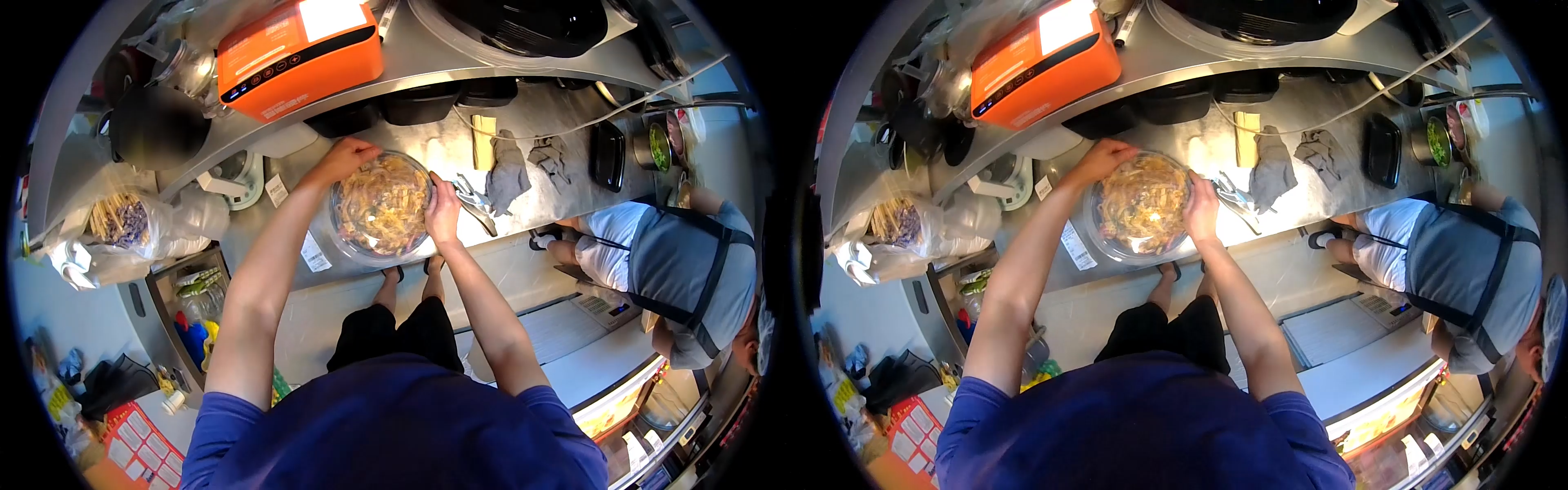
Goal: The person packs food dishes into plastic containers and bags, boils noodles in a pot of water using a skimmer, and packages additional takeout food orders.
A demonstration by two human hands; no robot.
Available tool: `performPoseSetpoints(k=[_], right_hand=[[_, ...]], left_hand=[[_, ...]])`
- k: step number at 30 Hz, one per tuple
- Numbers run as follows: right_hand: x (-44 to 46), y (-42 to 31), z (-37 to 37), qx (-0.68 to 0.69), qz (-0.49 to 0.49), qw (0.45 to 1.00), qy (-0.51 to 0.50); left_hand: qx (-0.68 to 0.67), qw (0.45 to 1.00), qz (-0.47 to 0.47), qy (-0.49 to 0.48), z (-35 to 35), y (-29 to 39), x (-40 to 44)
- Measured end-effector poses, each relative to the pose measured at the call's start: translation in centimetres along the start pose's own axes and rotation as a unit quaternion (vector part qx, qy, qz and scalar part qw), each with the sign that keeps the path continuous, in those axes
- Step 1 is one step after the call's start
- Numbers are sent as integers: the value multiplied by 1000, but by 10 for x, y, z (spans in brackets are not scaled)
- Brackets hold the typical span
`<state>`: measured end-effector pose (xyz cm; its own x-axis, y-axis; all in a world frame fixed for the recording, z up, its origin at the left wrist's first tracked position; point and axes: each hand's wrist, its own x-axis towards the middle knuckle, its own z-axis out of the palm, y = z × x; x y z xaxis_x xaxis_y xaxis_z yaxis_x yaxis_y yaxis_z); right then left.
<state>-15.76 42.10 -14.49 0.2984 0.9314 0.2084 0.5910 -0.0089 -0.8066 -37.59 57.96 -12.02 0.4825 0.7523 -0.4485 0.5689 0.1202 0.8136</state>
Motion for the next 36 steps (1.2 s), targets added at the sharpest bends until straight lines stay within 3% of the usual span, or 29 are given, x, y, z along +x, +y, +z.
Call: performPoseSetpoints(k=[5,7,8,10,11,13,14,19,26,29,31,36], right_hand=[[3,-1,-3,14,-13,1000,-5],[3,1,-3,13,-16,1000,-10],[4,1,-4,13,-19,1000,-15],[8,1,-3,15,-30,999,-26],[8,1,-4,17,-42,998,-38],[8,0,-4,13,-41,998,-43],[8,0,-4,7,-38,998,-47],[8,-1,-2,-1,-39,998,-41],[9,-3,-1,-1,-41,999,-31],[8,-1,-1,-5,-37,999,-38],[8,-1,-1,-7,-39,998,-43],[9,-6,-1,4,-38,999,-37]], left_hand=[[-97,995,-26,1,8,-30,3],[-77,987,51,129,16,-30,-11],[-77,987,50,129,15,-27,-16],[-78,990,-40,109,12,-22,-24],[-79,990,-42,111,15,-29,-24],[-206,966,63,143,21,-46,-18],[-206,966,63,145,19,-41,-19],[-58,993,67,83,9,-23,-12],[-111,988,97,52,9,-29,0],[-109,991,66,44,5,-28,6],[24,999,30,16,2,-21,7],[62,996,32,50,5,-18,-5]])
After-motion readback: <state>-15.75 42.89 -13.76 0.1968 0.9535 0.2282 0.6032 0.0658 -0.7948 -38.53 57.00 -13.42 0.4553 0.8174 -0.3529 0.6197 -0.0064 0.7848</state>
